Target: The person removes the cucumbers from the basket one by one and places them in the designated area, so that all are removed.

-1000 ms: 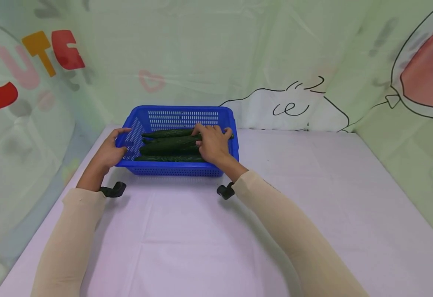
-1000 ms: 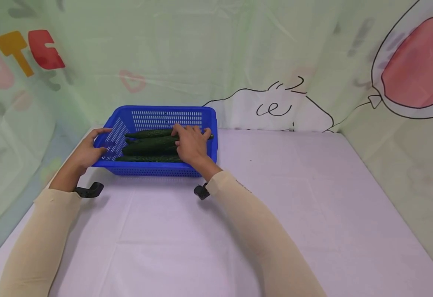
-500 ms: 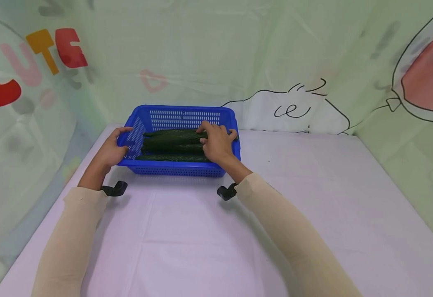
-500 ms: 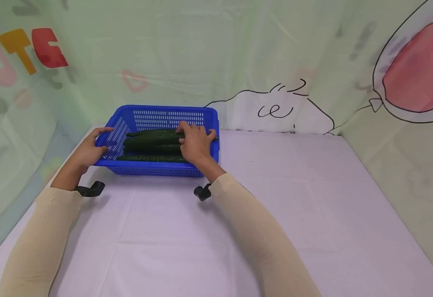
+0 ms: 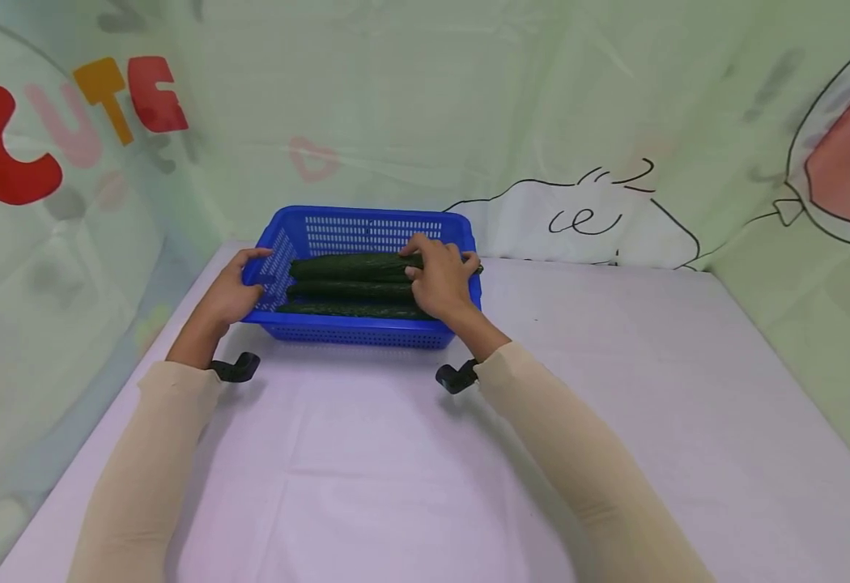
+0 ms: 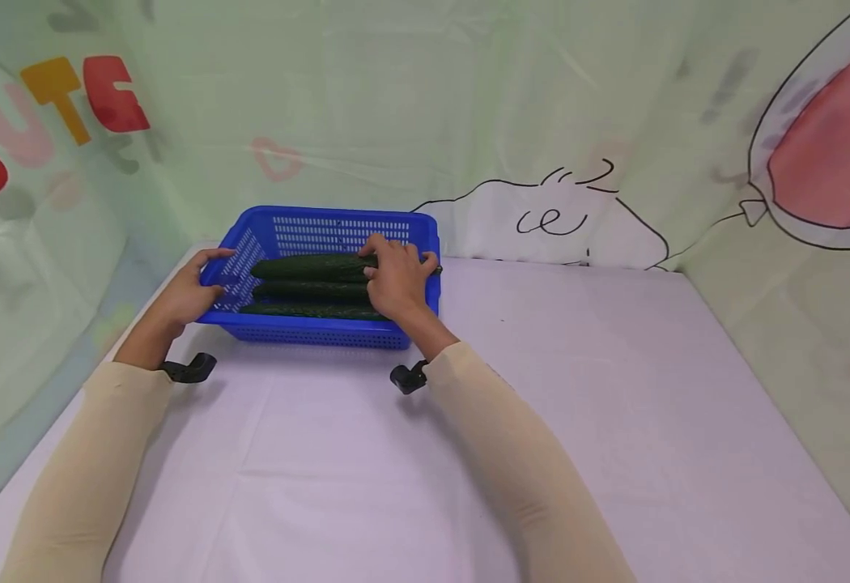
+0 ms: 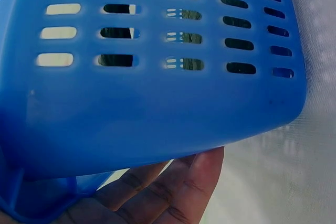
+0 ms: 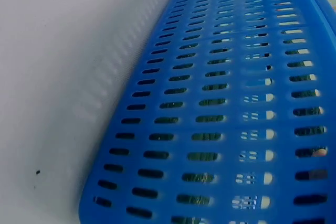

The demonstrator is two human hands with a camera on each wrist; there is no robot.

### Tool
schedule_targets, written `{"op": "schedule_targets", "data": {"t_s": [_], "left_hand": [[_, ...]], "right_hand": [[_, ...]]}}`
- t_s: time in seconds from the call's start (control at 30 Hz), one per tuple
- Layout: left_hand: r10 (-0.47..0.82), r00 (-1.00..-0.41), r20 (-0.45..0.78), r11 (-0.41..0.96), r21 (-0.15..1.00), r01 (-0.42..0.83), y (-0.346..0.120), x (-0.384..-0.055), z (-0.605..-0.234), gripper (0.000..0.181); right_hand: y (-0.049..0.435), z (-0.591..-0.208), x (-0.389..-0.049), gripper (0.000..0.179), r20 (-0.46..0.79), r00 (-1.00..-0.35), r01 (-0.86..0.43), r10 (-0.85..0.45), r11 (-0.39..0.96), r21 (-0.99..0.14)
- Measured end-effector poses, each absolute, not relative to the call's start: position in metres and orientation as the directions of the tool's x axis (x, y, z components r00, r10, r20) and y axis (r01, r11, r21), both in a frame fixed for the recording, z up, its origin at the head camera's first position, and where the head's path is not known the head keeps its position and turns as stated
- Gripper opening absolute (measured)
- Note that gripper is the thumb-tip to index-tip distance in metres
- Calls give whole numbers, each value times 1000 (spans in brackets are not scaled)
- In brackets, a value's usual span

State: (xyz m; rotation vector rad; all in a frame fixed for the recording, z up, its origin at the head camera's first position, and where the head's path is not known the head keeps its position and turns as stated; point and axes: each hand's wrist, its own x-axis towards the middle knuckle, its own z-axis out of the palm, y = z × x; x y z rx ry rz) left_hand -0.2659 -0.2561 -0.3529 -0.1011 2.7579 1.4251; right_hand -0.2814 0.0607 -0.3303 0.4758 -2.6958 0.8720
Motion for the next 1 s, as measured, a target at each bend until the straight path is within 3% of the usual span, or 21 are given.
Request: {"op": "schedule_targets", "data": {"t_s": [1.0], "left_hand": [[-46, -997, -57, 598, 798, -74, -256, -266, -351, 65]], "right_hand": [[156, -314, -277, 24, 453, -878, -404, -156, 750, -524]]}}
